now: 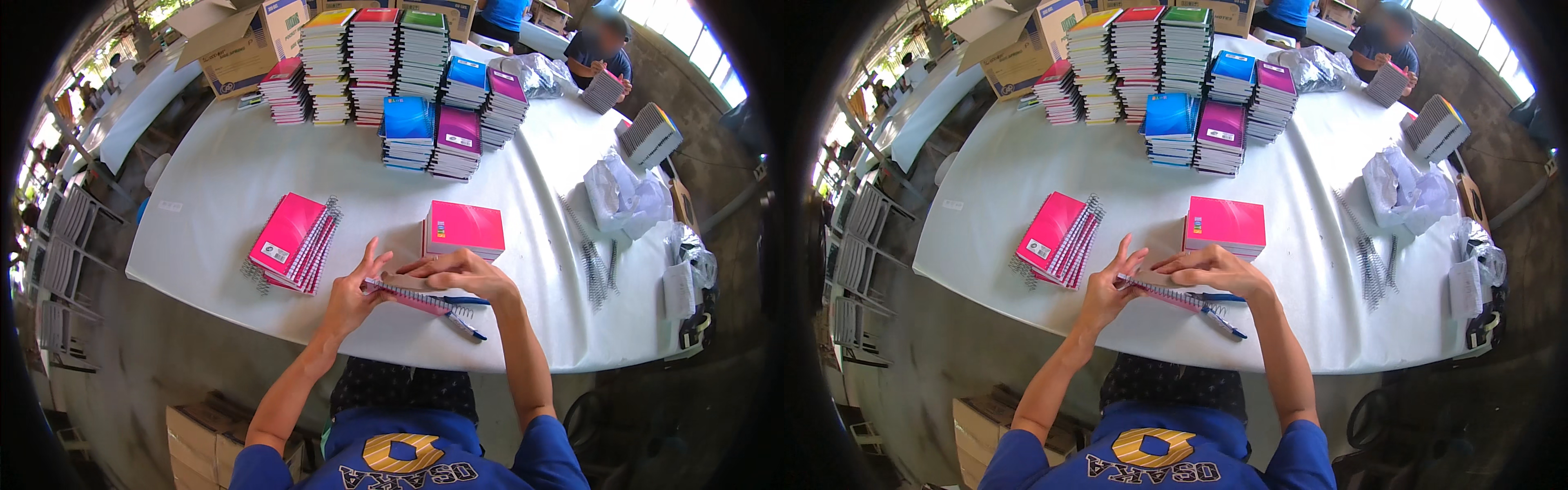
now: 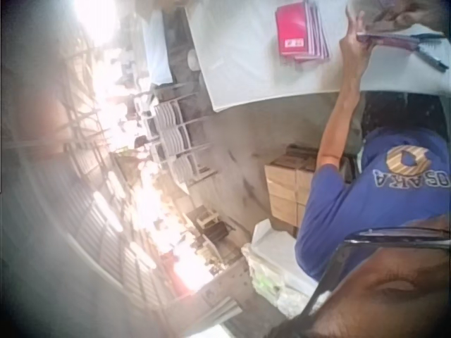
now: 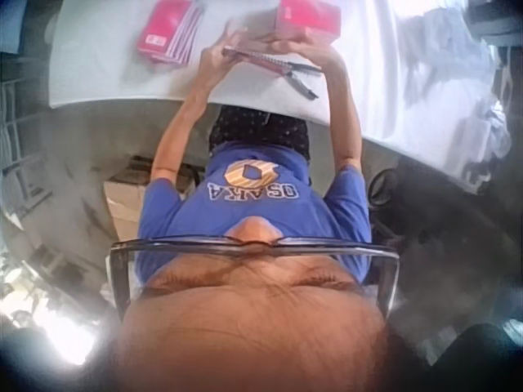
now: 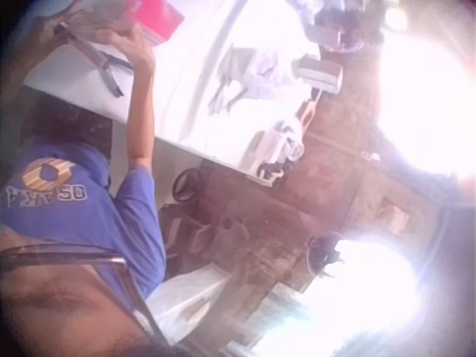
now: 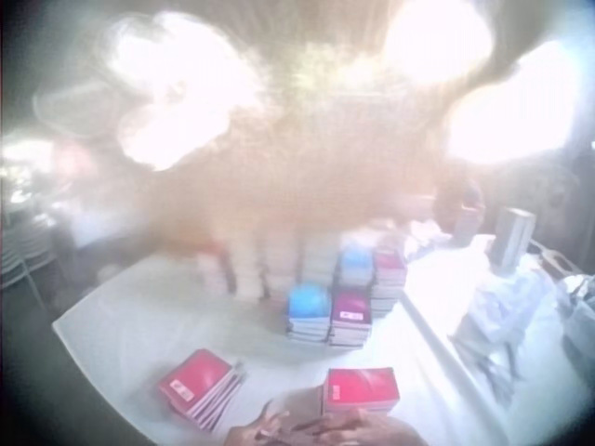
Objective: The person binds notebooks by threading a plastic spiral coil through pre-punched holes in the notebook covers and paper using their hands, then trims the excess coil with a pair of shears.
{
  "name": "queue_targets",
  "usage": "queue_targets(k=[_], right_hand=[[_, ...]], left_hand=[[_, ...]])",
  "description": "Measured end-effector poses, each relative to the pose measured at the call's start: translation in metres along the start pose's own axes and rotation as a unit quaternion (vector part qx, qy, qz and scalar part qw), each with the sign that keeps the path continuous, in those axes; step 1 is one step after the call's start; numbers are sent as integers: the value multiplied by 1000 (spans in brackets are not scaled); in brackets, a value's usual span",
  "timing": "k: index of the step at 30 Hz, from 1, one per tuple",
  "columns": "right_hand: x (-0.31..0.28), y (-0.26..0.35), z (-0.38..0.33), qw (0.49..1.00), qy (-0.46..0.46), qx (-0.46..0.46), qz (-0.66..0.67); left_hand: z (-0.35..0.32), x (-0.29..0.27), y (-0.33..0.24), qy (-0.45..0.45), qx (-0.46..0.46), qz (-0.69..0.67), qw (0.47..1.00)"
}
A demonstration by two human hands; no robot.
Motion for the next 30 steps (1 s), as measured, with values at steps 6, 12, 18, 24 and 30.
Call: queue_targets(k=[6, 12, 18, 24, 30], right_hand=[[-10, -8, -20, 998, -58, 4, -28], [-37, -9, -78, 990, -136, -24, -11], [-26, 11, -60, 989, -131, -29, -54], [-11, 12, -29, 989, -115, -22, -86], [-25, 18, -87, 965, -209, 34, -154]], left_hand=[[4, -3, -4, 55, -31, -46, 997], [11, -17, 8, 152, -3, -138, 979], [11, -21, 2, 178, -11, -174, 969], [11, -22, 5, 196, -21, -169, 966], [5, -19, 4, 189, 42, -149, 970]])
Point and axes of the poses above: each hand's wrist, its own z-axis towards the middle knuckle, its own x-axis out of the palm, y = z × x, the point moved 2 cm from there along z, towards the middle knuckle
